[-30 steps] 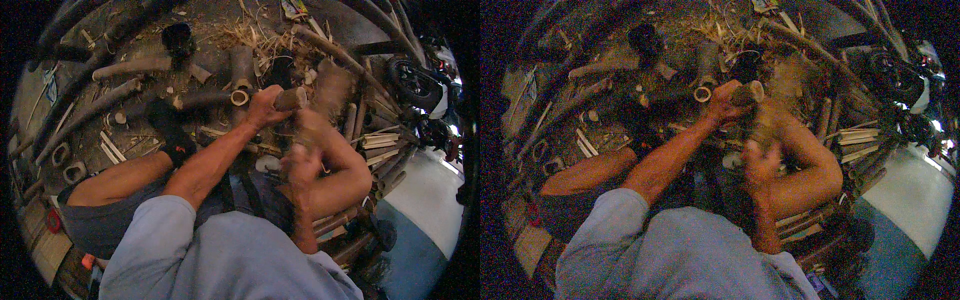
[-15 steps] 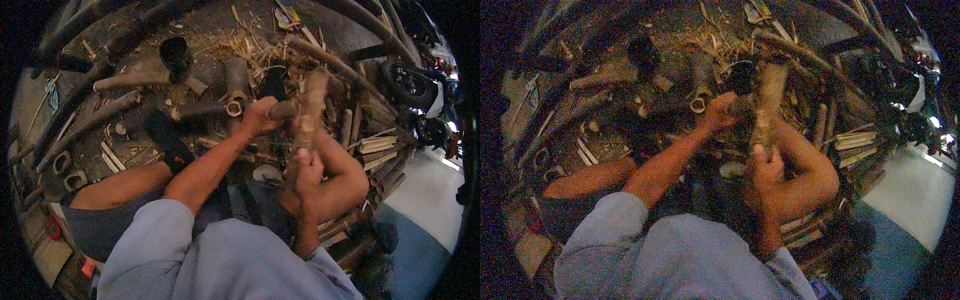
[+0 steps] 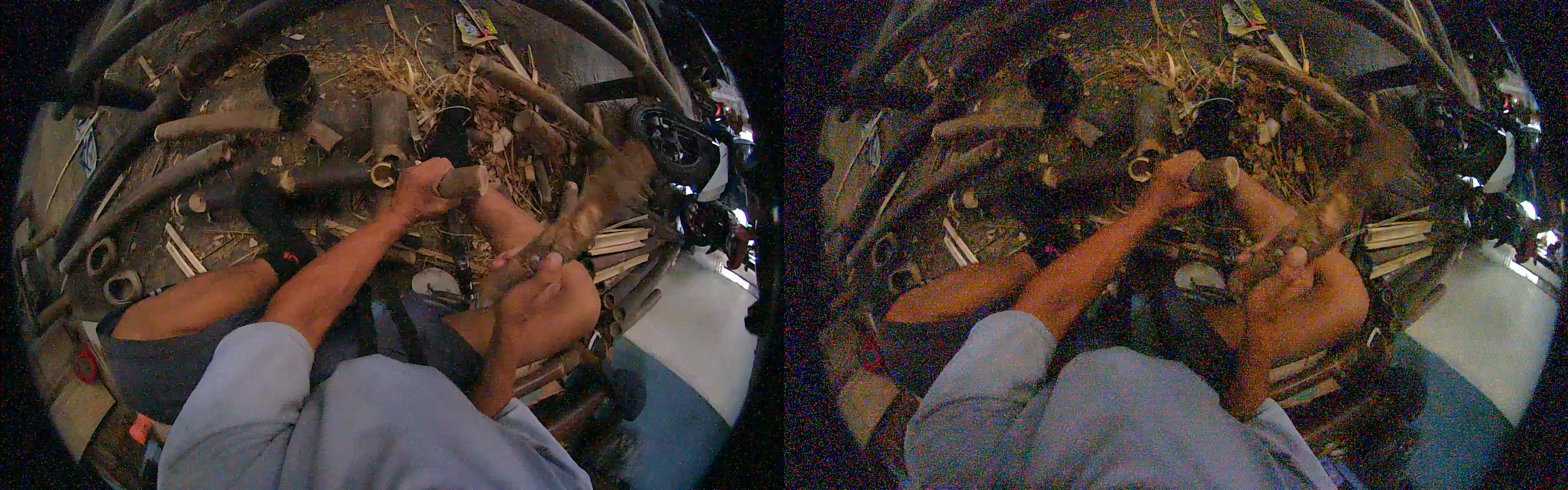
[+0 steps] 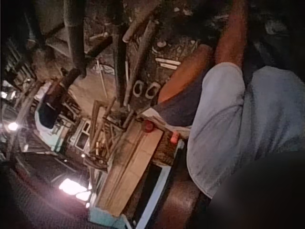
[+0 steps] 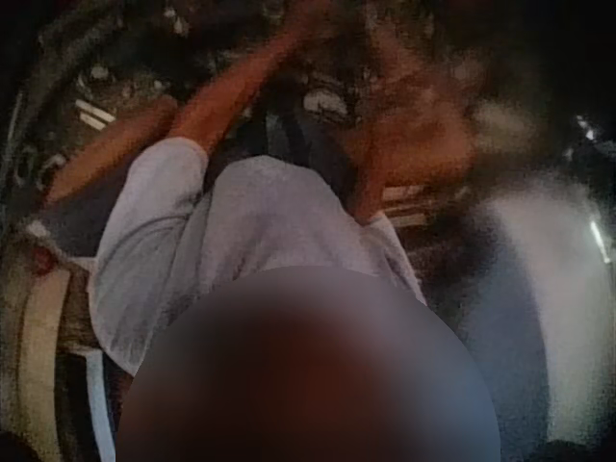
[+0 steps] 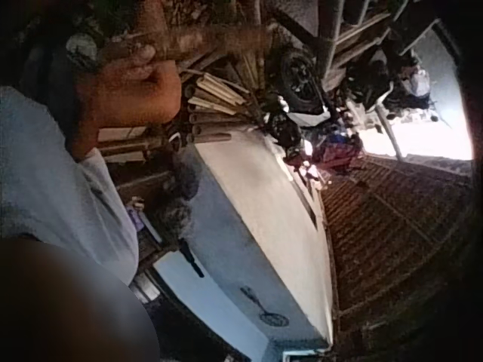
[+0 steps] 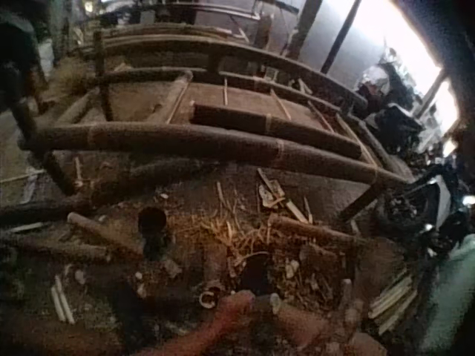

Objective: The person sits on the floor and repeatedly fits smaller bamboo pieces into larger bamboo tubes, adjusting alignment and tapping them into place. The person handles multiple bamboo pieces and tubes, rotating and repositioning them to achieve a snug fit.

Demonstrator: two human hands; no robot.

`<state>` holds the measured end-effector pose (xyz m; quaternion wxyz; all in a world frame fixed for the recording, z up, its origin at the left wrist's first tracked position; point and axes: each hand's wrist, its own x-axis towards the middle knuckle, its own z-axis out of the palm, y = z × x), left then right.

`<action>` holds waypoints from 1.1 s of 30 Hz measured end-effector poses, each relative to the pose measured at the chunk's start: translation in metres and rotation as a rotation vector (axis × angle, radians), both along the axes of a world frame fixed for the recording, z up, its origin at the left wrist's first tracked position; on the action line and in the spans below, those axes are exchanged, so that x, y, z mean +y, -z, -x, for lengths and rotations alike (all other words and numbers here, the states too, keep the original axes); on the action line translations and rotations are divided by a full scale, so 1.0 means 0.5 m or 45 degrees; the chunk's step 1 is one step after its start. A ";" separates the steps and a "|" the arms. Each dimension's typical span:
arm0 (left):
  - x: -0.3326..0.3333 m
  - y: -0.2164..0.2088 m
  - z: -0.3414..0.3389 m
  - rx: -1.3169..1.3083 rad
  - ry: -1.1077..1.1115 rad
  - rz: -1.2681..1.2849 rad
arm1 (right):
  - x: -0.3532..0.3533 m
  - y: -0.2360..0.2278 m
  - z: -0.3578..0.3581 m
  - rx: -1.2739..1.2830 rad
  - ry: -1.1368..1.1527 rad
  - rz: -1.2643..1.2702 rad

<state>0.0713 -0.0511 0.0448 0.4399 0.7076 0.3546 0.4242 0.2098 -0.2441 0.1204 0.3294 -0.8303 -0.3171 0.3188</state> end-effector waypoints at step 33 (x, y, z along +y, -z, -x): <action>0.010 0.030 0.028 0.121 -0.007 -0.047 | 0.118 -0.087 0.038 0.348 -0.032 -0.021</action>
